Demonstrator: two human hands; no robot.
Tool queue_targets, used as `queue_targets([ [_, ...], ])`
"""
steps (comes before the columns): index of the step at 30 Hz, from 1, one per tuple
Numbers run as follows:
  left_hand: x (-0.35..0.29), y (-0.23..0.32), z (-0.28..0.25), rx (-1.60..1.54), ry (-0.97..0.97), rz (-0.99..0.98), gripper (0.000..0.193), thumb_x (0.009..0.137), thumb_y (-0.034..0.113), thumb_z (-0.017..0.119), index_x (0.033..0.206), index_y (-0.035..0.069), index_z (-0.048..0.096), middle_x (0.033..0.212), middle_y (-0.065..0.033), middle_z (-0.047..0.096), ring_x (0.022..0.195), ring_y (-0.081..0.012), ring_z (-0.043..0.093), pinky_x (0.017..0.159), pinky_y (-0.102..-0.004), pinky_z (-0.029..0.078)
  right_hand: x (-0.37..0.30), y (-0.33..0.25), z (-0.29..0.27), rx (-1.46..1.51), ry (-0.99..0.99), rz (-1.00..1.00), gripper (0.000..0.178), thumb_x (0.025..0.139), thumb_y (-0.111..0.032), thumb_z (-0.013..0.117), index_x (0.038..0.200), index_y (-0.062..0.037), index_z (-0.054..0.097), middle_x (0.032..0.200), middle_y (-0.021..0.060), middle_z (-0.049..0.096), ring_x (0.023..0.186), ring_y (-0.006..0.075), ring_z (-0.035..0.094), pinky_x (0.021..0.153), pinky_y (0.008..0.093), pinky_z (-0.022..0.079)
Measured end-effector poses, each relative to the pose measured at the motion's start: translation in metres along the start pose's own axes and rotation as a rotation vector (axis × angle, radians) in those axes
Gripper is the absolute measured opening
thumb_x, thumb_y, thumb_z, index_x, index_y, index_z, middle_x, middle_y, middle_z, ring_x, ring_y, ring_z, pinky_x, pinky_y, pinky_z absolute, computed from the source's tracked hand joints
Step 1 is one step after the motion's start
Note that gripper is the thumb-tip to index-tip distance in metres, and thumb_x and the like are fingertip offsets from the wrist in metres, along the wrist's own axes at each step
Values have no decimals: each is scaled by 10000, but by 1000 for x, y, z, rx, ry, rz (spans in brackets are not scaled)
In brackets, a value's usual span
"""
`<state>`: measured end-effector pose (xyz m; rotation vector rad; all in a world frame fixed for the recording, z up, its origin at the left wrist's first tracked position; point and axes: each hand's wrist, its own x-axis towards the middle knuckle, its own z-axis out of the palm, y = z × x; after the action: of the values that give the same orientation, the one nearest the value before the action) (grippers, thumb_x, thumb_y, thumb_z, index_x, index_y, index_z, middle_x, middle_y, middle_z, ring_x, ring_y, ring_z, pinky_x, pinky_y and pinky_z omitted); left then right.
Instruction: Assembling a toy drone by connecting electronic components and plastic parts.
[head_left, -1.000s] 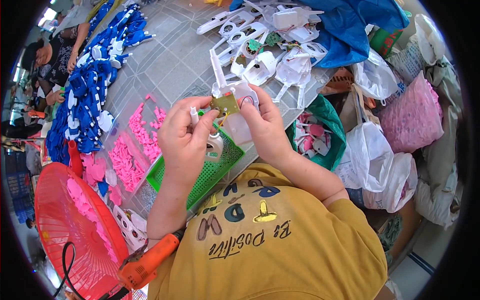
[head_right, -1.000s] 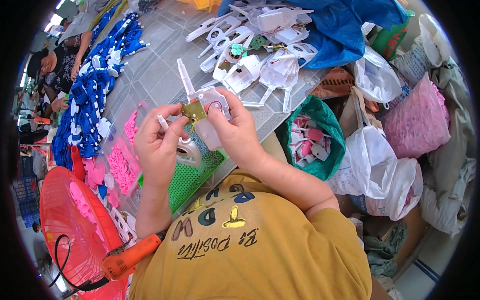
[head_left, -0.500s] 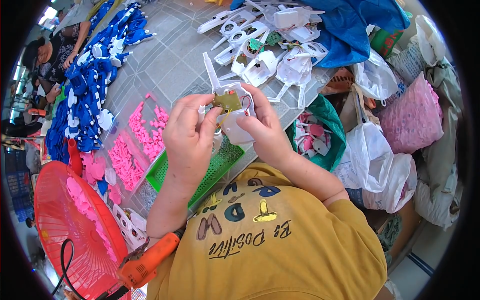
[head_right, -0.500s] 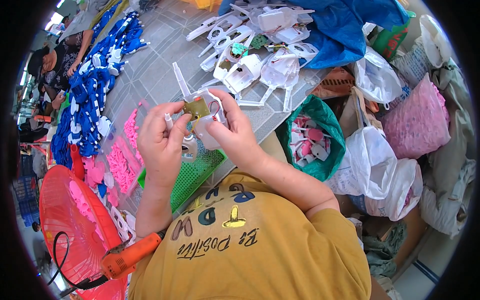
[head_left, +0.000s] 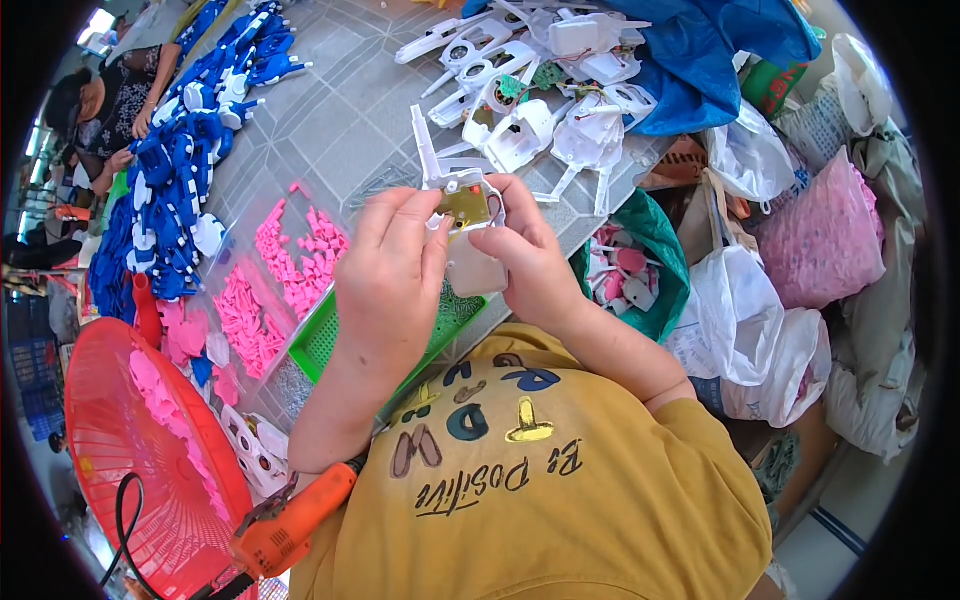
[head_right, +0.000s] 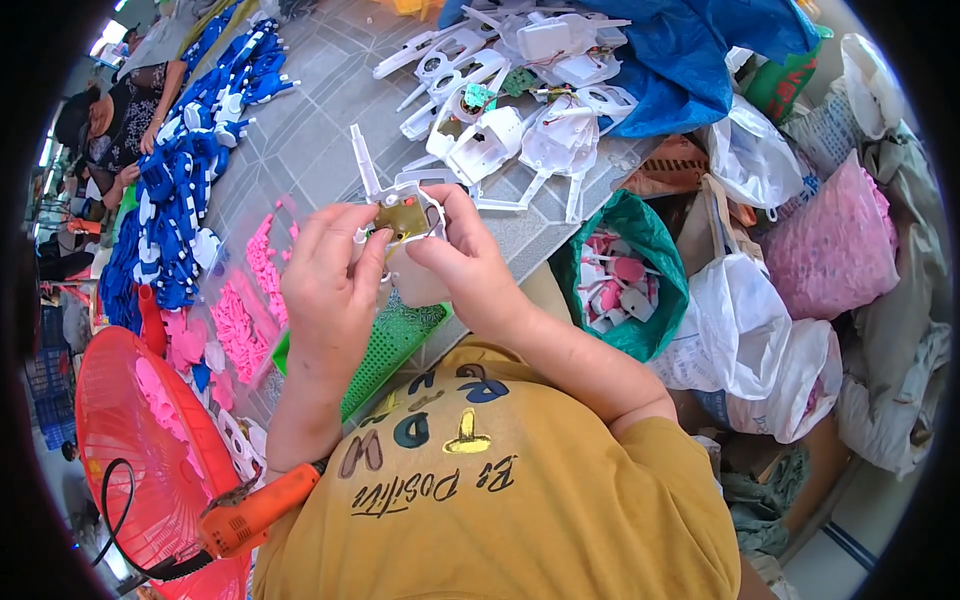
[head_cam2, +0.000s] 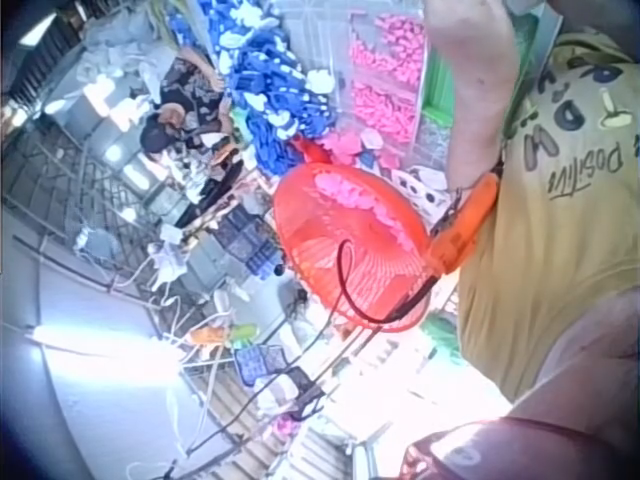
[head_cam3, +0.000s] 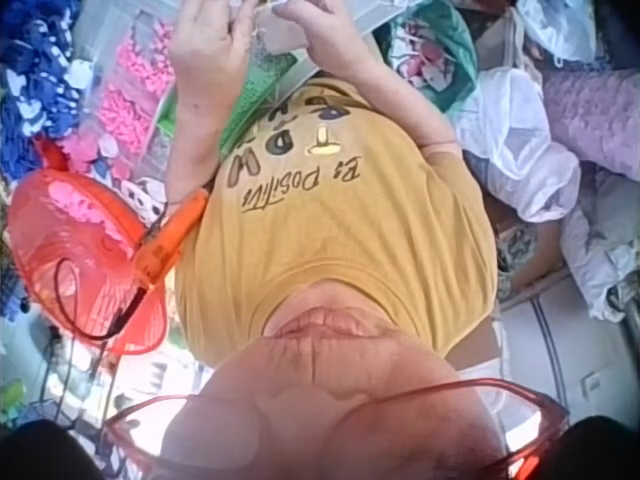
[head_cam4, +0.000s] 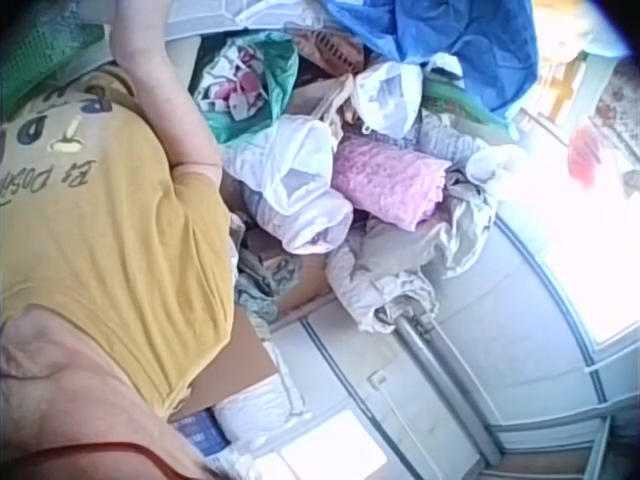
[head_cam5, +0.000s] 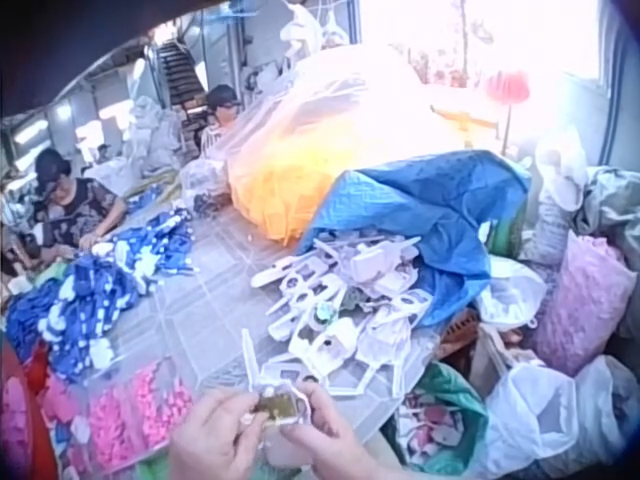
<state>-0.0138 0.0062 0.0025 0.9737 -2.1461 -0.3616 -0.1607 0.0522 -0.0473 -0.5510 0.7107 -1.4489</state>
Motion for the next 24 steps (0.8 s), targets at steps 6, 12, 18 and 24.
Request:
queue_targets([
  [6, 1, 3, -3, 112, -77, 50, 270, 856, 48, 694, 1116, 12, 634, 1061, -137, 622, 862, -315, 672, 695, -388, 560, -1, 5, 4, -138, 61, -100, 399, 921, -91, 600, 1288, -71, 444, 1139, 37, 579, 1013, 108, 565, 866, 273, 465],
  [12, 0, 3, 0, -13, -98, -16, 273, 851, 34, 695, 1116, 5, 631, 1055, -144, 618, 852, -313, 669, 687, -386, 560, -5, 2, 8, -273, 155, -149, 339, 961, -110, 605, 1268, -64, 469, 1123, 16, 596, 991, 68, 556, 847, 237, 458],
  [18, -2, 2, 3, -16, -100, -39, 275, 852, 24, 691, 1118, 1, 627, 1053, -146, 614, 846, -312, 669, 678, -380, 561, -6, 5, 6, -308, 151, -148, 318, 973, -89, 582, 1268, -54, 469, 1115, 12, 598, 985, 70, 559, 854, 237, 459],
  [24, -5, 1, 6, 22, -82, -16, 287, 847, 28, 694, 1124, 3, 622, 1058, -149, 611, 840, -318, 666, 680, -390, 559, -7, 11, 6, -335, 147, -215, 362, 940, -84, 572, 1280, -51, 455, 1145, 34, 590, 1027, 95, 561, 874, 265, 464],
])
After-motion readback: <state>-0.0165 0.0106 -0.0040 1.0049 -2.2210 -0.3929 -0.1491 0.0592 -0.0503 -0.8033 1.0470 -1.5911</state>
